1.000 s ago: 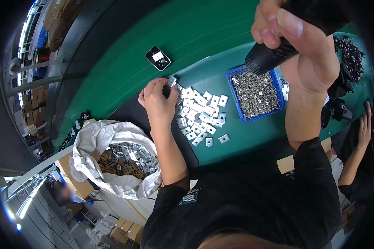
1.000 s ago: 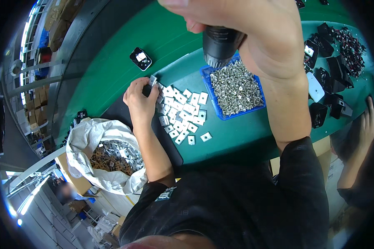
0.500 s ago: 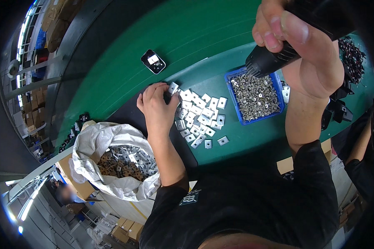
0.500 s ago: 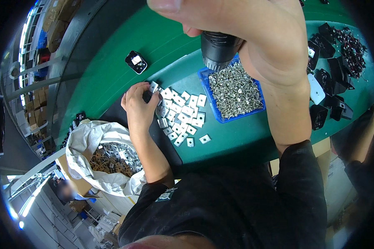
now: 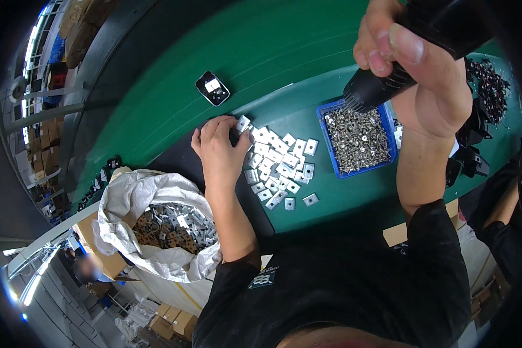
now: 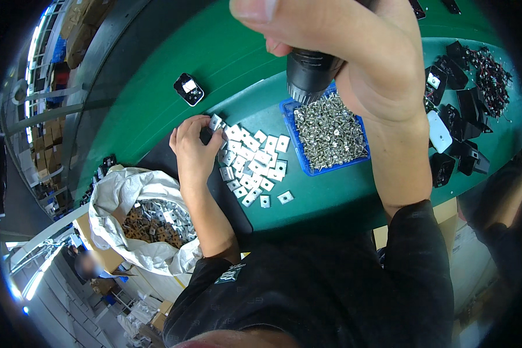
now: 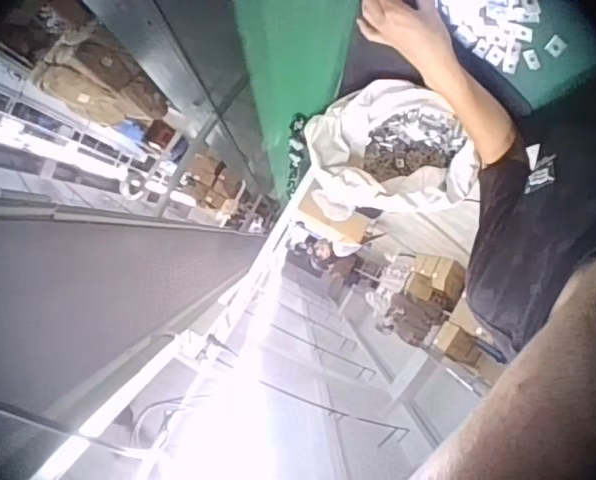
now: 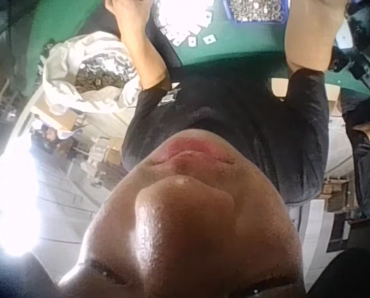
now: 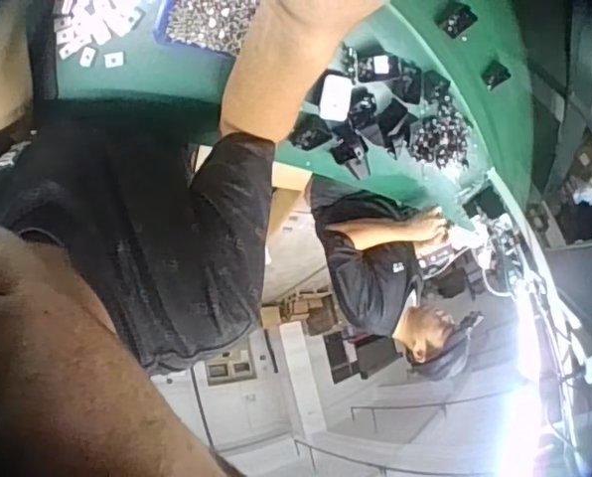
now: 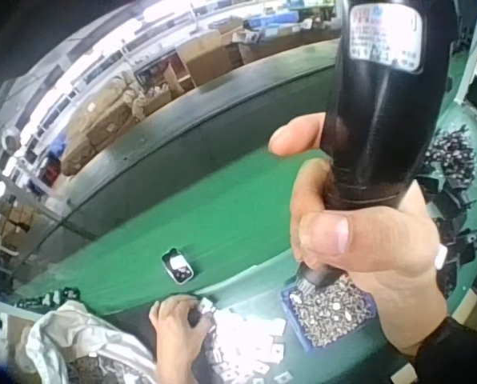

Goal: Assemble electronic components using an electric screwdriver.

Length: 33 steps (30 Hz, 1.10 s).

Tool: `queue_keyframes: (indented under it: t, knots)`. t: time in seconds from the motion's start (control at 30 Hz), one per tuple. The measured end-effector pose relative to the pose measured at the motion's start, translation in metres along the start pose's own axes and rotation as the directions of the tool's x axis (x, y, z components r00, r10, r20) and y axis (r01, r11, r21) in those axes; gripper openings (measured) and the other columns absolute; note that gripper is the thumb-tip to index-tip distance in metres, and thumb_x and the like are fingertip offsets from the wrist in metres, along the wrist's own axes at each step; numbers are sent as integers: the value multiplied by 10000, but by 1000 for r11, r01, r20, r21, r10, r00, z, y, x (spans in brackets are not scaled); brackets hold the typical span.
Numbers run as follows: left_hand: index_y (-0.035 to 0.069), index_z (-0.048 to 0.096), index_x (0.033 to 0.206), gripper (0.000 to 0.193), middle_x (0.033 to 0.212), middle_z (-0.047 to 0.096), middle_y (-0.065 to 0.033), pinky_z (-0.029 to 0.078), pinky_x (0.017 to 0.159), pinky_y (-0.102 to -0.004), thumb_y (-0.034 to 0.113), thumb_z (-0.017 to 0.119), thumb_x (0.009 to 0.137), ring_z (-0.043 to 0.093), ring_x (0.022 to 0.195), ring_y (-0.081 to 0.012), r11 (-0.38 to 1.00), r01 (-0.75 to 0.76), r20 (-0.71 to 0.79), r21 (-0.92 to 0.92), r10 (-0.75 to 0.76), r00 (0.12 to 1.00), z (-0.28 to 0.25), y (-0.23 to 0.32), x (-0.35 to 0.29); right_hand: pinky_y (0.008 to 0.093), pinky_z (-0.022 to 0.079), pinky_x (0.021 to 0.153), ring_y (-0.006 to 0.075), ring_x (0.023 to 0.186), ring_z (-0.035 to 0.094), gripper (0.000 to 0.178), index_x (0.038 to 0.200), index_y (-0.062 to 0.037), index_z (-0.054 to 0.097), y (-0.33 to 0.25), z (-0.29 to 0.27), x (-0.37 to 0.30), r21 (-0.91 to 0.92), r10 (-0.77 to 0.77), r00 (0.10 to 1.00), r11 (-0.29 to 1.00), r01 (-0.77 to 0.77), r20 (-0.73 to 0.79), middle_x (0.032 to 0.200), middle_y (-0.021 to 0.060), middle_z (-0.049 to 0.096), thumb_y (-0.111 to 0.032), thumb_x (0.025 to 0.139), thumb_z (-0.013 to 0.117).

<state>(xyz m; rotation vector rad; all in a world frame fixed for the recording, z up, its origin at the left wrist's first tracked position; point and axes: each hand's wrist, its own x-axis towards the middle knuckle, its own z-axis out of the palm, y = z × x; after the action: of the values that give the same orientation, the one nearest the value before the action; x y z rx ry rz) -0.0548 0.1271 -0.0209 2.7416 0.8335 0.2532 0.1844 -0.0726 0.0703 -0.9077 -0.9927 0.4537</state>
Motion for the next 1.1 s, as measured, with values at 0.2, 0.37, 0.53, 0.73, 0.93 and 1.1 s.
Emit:
queue_keyframes:
  t: [0.2, 0.37, 0.53, 0.73, 0.93, 1.1]
  knots:
    - [30, 691, 950, 267, 1084, 683, -64, 334, 1050, -448, 182, 761, 743, 616, 1069, -255, 1000, 10, -148, 19, -7, 989, 12, -6, 5, 217, 439, 527, 89, 562, 569, 605, 1255, 40, 522, -24, 45, 12, 28, 122, 906, 992, -121, -406, 691, 53, 607, -127, 727, 765]
    - [47, 696, 964, 241, 1100, 671, -44, 313, 1055, -470, 149, 757, 755, 601, 1071, -247, 997, 11, -112, -70, -19, 994, 12, -3, 8, 295, 424, 718, 117, 728, 509, 183, 930, -8, 552, -16, -4, 2, -46, -43, 997, 998, 46, 64, 862, 50, 526, -191, 933, 535]
    - [42, 700, 969, 260, 1104, 676, -49, 320, 1044, -448, 153, 777, 748, 610, 1065, -245, 995, 37, -99, -91, -46, 994, 12, -8, 6, 294, 422, 728, 114, 737, 507, 186, 923, -20, 548, -12, -4, 0, -46, -28, 998, 998, 30, 54, 849, 44, 519, -205, 936, 530]
    - [38, 703, 952, 271, 1079, 692, -52, 330, 1026, -417, 168, 800, 735, 614, 1064, -250, 986, 48, -132, -157, -69, 989, 17, -9, 8, 299, 417, 716, 118, 724, 495, 197, 915, -20, 550, -9, -2, -3, -71, -40, 998, 996, 44, 57, 854, 48, 521, -215, 932, 530]
    - [46, 717, 948, 274, 1077, 697, -52, 334, 1012, -407, 192, 811, 737, 614, 1068, -253, 971, 79, -166, -226, -118, 979, 26, -5, 12, 307, 417, 706, 126, 718, 497, 205, 900, -15, 562, -16, -6, -2, -121, -7, 999, 993, 11, 41, 849, 57, 530, -217, 927, 539]
    - [55, 722, 946, 270, 1070, 698, -54, 334, 999, -406, 202, 813, 739, 614, 1064, -251, 969, 101, -202, -225, -148, 968, 27, -8, 9, 313, 422, 696, 132, 704, 501, 195, 889, -19, 568, -5, -1, -2, -80, -31, 1000, 996, 32, 5, 834, 59, 533, -209, 922, 541]
